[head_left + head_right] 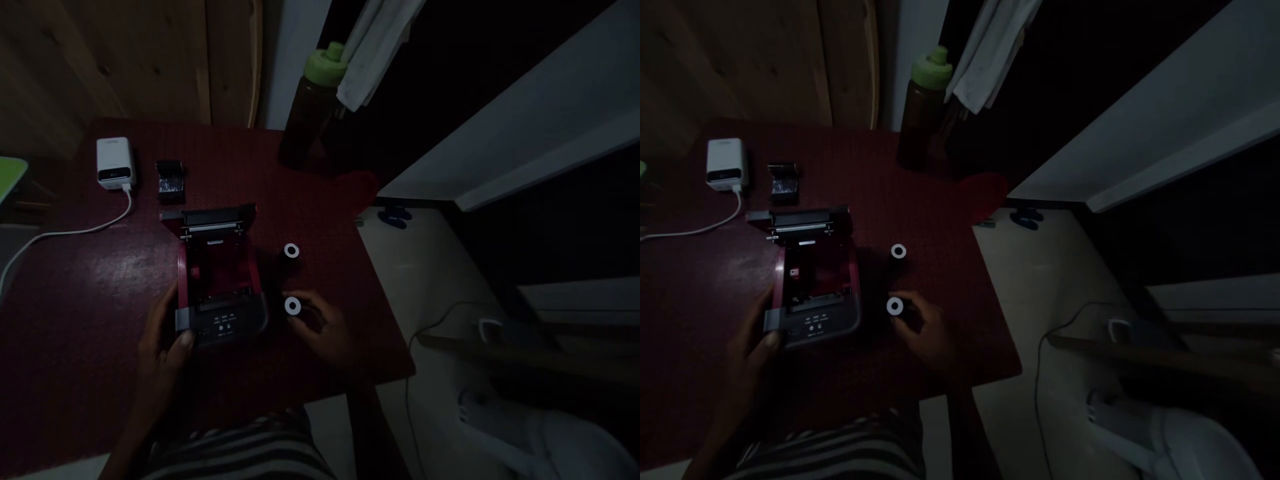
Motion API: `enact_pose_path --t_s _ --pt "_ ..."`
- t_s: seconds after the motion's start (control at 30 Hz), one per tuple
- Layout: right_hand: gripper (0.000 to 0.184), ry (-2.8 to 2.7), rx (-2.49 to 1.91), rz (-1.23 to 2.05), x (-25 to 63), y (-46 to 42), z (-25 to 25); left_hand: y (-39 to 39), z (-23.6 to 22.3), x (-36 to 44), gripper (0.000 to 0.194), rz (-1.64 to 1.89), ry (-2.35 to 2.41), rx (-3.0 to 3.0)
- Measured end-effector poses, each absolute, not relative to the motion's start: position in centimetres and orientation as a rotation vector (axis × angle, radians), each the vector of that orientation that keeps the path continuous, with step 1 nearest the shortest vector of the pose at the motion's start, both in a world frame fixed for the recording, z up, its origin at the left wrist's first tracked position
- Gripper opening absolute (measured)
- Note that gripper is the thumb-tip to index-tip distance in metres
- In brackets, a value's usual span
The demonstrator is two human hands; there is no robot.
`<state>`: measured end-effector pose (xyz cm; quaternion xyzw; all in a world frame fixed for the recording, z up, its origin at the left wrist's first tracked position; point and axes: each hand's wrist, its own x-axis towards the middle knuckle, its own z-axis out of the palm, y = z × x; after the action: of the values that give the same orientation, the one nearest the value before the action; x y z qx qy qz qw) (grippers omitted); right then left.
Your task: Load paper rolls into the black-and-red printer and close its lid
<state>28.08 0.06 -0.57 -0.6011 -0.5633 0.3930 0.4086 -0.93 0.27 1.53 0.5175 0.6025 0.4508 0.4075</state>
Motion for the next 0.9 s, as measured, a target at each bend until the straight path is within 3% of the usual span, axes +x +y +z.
enact_pose_path --t_s 0.13,0.3,0.37,0.47,0.53,0.63,0.77,0.9 --pt "0.041 -1.43 -1.496 1.036 28.4 0.0 -1.1 0.3 1.3 -0.9 0.069 1.144 1.524 1.324" --pt "0.068 -1.377 -1.498 1.22 30.5 -0.5 1.4 0.1 0.6 -1.2 0.072 1.136 1.534 1.302" --pt "0.06 -1.323 -1.516 1.229 31.5 0.1 2.7 0.0 0.0 -1.4 0.076 1.14 1.526 1.311" --pt "0.03 -1.257 -1.598 1.042 32.2 2.7 3.3 0.0 -0.6 -1.6 0.076 1.145 1.507 1.342" --pt "0.033 -1.274 -1.622 0.916 32.0 5.1 2.5 0.1 -0.5 -1.5 0.073 1.153 1.49 1.349" --pt "0.051 -1.344 -1.587 0.883 31.0 8.4 0.5 0.1 0.0 -1.0 0.072 1.173 1.473 1.3" --pt "0.036 -1.414 -1.562 0.84 29.6 10.3 -1.4 0.1 0.2 -0.6 0.071 1.213 1.455 1.244" --pt "0.031 -1.442 -1.562 0.801 29.4 9.5 -0.1 0.3 -0.9 -1.0 0.069 1.237 1.419 1.364"
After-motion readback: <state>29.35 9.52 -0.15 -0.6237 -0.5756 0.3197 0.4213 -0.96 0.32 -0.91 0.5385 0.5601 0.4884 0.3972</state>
